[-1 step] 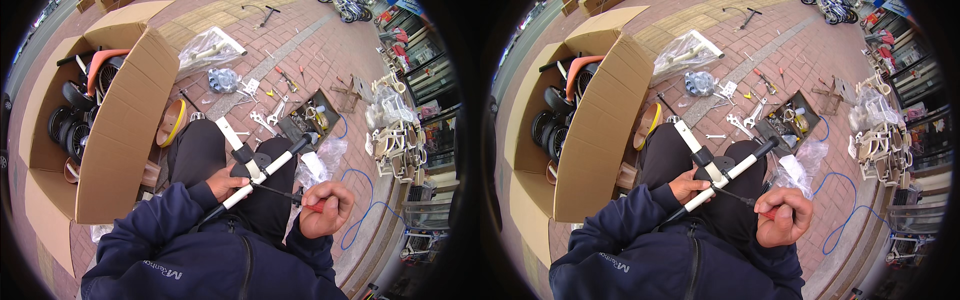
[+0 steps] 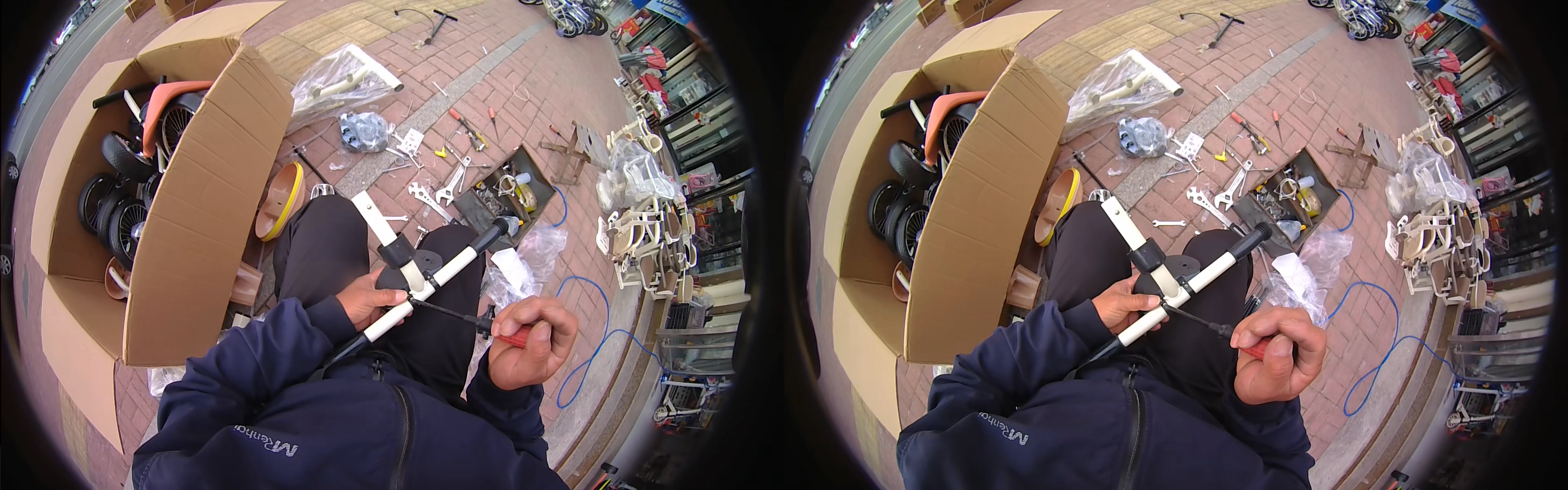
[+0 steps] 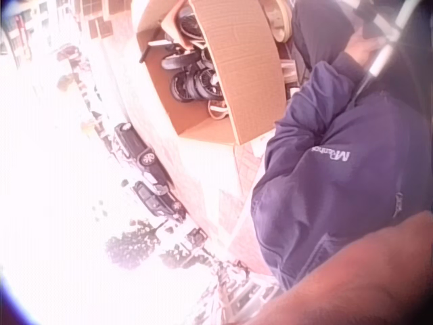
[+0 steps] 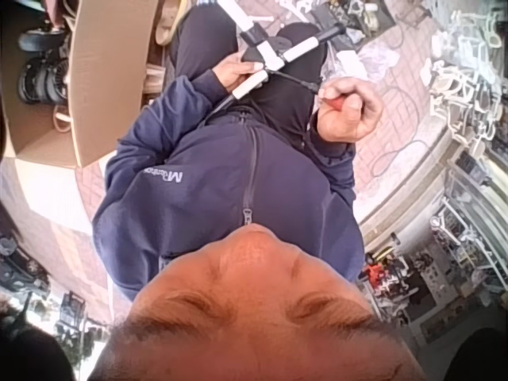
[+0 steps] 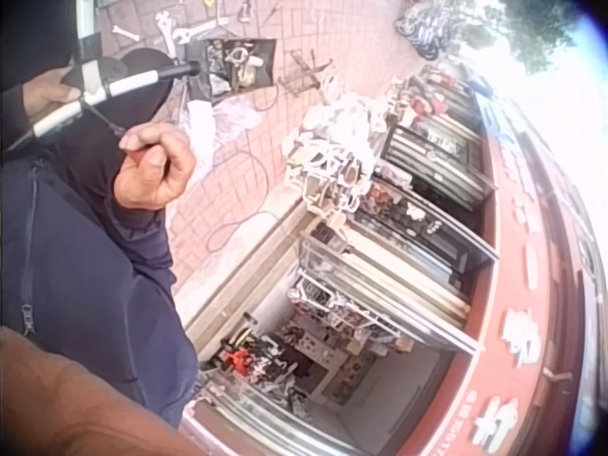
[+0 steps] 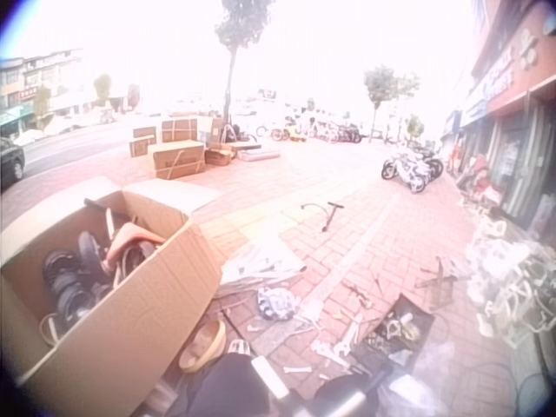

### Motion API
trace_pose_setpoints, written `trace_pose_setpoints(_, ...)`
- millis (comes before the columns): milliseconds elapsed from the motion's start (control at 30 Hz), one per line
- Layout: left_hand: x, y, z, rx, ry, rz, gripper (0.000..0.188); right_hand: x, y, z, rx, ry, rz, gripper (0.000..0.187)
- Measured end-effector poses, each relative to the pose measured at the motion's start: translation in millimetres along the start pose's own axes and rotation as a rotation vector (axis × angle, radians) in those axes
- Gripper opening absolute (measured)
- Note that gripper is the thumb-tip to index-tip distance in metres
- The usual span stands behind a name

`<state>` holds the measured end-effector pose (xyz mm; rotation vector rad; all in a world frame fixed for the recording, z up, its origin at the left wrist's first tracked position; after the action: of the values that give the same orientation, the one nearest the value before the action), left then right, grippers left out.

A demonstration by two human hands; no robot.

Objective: The person assembles a scooter by attaching a black circular component to a white handlebar using a red screwdriver. They then pack the assembled part and other scooter components into a cardboard box.

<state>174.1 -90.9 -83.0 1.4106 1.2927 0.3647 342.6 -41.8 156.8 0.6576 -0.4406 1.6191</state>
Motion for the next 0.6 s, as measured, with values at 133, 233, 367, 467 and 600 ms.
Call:
trace_pose_setpoints(133, 2, -1, -1, -0.003, 0.033, -0.012, 0.061, -3, 8, 11, -0.264, -0.107, 0.135, 0.025)
trace_pose_setpoints(233, 3, 1, -15, -0.062, 0.17, -0.033, 0.05, -1, 7, 12, -0.643, -0.076, 0.292, 0.037)
trace_pose_setpoints(367, 3, 6, -52, -0.098, 0.411, -0.023, 0.051, 2, -8, 4, -0.677, 0.09, 0.347, 0.046)
trace_pose_setpoints(467, 0, 6, -80, -0.172, 0.569, -0.017, 0.049, -1, -14, -6, -0.837, 0.172, 0.355, 0.051)
trace_pose_setpoints(600, -12, -4, -102, -0.17, 0.668, -0.087, 0.04, -9, 0, -25, -0.493, 0.306, 0.351, 0.055)
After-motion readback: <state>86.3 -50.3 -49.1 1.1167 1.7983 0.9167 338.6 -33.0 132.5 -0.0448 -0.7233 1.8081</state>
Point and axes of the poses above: each hand's wrist, its own x-axis towards the middle knuckle, its own y-axis out of the palm, z = x × y, the point moved 9 cm from there along x, towards the middle knuckle, and after that the axes turned 9 degrees about -x, right-handed, at the moved point
